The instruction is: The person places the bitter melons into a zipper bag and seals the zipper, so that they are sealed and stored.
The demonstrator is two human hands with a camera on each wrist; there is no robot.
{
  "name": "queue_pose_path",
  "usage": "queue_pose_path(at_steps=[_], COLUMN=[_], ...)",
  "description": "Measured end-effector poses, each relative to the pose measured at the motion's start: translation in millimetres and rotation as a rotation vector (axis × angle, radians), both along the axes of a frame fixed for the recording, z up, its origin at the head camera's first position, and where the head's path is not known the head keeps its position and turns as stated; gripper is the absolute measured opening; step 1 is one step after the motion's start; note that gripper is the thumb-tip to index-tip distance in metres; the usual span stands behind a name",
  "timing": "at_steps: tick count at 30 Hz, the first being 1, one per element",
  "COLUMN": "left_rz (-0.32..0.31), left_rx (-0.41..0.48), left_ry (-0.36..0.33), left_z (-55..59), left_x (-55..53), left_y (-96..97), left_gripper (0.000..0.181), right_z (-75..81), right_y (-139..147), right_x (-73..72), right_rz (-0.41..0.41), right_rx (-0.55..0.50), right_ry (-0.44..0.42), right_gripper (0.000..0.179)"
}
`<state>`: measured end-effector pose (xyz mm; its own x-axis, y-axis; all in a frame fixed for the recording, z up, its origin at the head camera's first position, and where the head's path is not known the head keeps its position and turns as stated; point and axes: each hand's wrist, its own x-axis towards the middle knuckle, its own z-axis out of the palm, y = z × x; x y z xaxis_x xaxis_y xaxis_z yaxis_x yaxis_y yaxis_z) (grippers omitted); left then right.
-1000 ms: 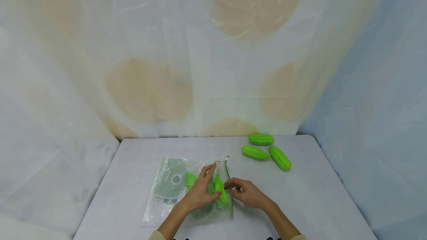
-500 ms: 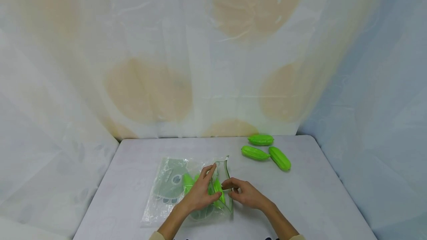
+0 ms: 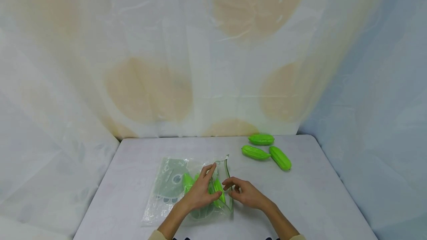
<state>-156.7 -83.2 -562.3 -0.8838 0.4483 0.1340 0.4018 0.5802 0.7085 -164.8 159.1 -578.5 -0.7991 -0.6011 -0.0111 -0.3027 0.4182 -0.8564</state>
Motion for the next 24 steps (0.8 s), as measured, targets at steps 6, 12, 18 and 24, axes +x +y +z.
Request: queue_pose_path(at_steps=[6, 12, 18, 24], left_rz=[0.002, -0.002, -0.003, -0.005], left_rx=[-0.020, -0.013, -0.006, -0.020], left_ry=[0.025, -0.002, -0.013, -0.006], left_z=[-1.2, -2.7, -2.7, -2.6], left_x=[0.7, 0.1, -0.3, -0.3], left_y=[-0.3, -0.6, -0.5, -0.2], left_gripper=[0.097, 0.097, 0.096, 0.096], right_z=[2.4, 2.7, 2.0, 3.5], right_y=[0.7, 2.0, 2.8, 3.9], right_x=[1.5, 1.9, 1.3, 0.6], right_rz=[0.004, 0.000, 0.002, -0.009], right_rx=[0.003, 0.009, 0.000, 0.008], right_ry=[0.005, 0.008, 0.008, 0.004], right_gripper=[0.033, 0.031, 0.031, 0.032])
